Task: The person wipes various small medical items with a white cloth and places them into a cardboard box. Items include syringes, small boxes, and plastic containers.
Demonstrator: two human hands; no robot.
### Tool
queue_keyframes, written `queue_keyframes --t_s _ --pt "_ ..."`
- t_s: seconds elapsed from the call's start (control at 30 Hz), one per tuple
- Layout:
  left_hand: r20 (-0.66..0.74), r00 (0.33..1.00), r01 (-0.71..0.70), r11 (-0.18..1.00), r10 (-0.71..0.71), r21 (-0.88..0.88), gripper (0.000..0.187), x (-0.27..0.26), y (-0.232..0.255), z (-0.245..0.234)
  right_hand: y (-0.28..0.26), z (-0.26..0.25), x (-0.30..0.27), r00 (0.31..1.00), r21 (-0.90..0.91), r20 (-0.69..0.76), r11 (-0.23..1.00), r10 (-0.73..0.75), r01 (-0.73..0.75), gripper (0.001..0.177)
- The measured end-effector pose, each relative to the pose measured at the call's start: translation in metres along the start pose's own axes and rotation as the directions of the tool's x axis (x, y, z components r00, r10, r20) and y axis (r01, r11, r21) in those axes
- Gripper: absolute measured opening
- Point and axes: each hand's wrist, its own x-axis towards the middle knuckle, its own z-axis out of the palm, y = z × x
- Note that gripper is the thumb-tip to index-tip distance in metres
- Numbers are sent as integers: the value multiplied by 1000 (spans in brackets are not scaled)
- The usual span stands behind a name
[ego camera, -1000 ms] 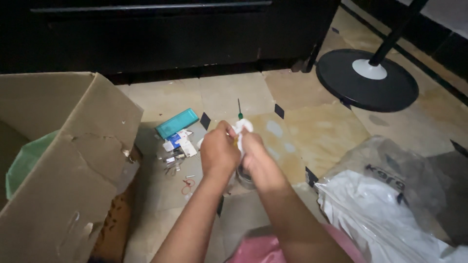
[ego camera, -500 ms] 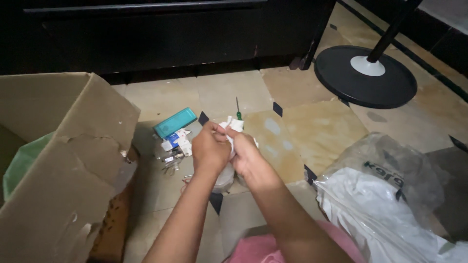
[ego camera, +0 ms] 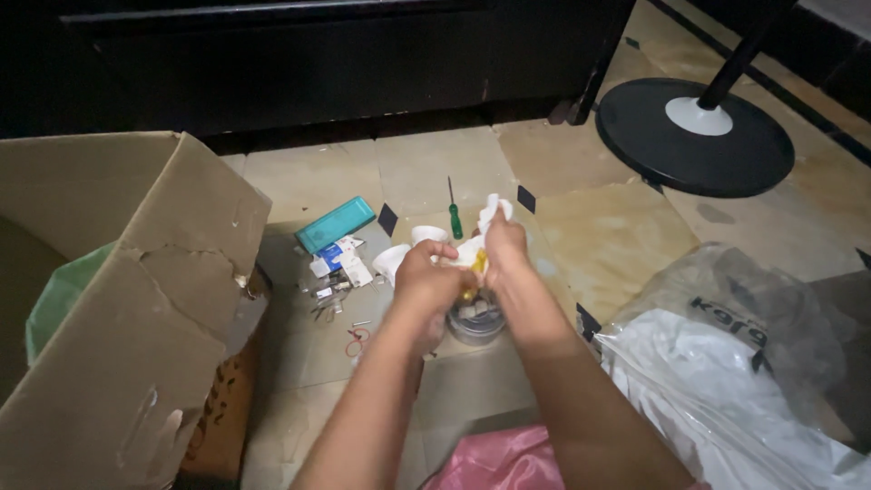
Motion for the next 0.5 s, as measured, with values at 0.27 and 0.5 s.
queue_keyframes --t_s 0.27,0.5 --pt "-146 988 -31 982 58 184 49 29 11 -87 -21 -13 -15 985 85 64 982 163 -168 49" --pt "-184 837 -273 684 516 677 25 22 -9 -55 17 64 -116 917 -259 294 946 268 -194 48"
